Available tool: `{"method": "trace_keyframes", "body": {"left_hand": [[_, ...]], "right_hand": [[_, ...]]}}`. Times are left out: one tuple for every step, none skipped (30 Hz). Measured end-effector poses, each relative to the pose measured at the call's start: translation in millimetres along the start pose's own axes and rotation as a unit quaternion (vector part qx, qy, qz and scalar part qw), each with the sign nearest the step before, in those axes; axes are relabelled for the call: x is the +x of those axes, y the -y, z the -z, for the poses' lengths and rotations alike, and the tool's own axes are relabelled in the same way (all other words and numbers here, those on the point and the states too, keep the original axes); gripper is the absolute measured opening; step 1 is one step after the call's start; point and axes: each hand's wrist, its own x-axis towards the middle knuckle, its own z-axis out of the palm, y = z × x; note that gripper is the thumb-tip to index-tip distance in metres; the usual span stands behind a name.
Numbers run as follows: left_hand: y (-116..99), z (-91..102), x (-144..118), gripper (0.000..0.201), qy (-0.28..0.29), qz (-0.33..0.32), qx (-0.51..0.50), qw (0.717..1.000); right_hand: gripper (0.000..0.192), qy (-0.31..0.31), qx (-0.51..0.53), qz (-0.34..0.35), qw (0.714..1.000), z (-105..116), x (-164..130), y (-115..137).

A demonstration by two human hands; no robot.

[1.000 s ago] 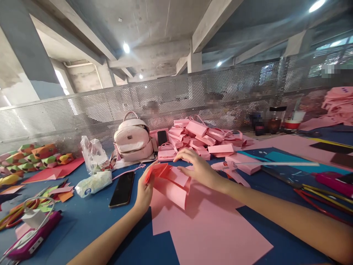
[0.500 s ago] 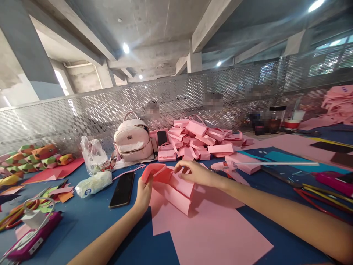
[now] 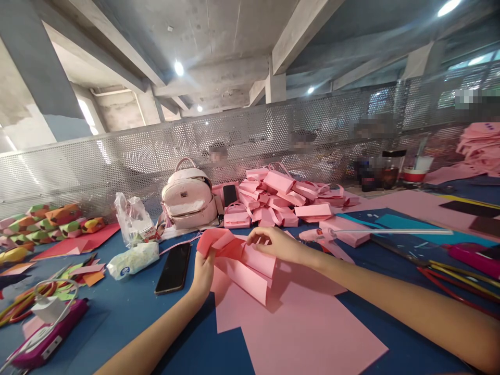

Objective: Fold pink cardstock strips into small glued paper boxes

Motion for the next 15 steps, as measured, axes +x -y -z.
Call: {"method": "trace_keyframes", "body": {"left_hand": [[0,-0.2,0,0.036,0.0,0.001,-0.001,1.0],[0,-0.3,0,0.036,0.0,0.002,-0.001,1.0],[0,-0.3,0,0.036,0.001,0.003,-0.002,1.0],[0,-0.2,0,0.036,0.001,0.004,-0.002,1.0],[1,-0.1,1,0.036,0.002,0.004,-0.002,1.0],[1,0.0,1,0.037,0.003,0.006,-0.003,1.0],[2,0.0,1,0.037,0.005,0.008,-0.003,1.0],[2,0.0,1,0.037,0.007,0.011,-0.004,1.0],[1,-0.2,1,0.037,0.009,0.015,-0.005,1.0],[1,-0.5,1,0.037,0.011,0.019,-0.008,1.0],[1,-0.9,1,0.036,0.012,0.025,-0.011,1.0],[1,-1.5,1,0.035,0.014,0.032,-0.015,0.999],[0,-2.1,0,0.035,0.015,0.04,-0.019,0.999],[0,-2.7,0,0.034,0.017,0.049,-0.025,0.998],[0,-3.5,-1,0.035,0.019,0.059,-0.03,0.998]], "right_hand": [[0.018,0.0,0.002,-0.001,1.0,0,0,1],[0.018,-0.001,0.004,-0.002,1.0,0,0,1],[0.018,-0.001,0.007,-0.003,1.0,0,0,1],[0.018,-0.001,0.01,-0.005,1.0,0,0,2],[0.017,-0.002,0.013,-0.006,1.0,0,0,2],[0.017,-0.001,0.017,-0.008,1.0,0,0,2],[0.017,0.0,0.022,-0.01,1.0,-1,0,2],[0.018,0.002,0.029,-0.013,0.999,-1,1,2],[0.021,0.005,0.035,-0.014,0.999,-1,1,2],[0.027,0.009,0.044,-0.016,0.999,-1,1,3],[0.033,0.013,0.058,-0.02,0.998,-1,1,4],[0.04,0.015,0.078,-0.028,0.996,0,1,5],[0.046,0.016,0.104,-0.04,0.994,0,0,7],[0.051,0.017,0.137,-0.055,0.989,1,0,9],[0.054,0.018,0.173,-0.067,0.982,1,-1,12]]}}
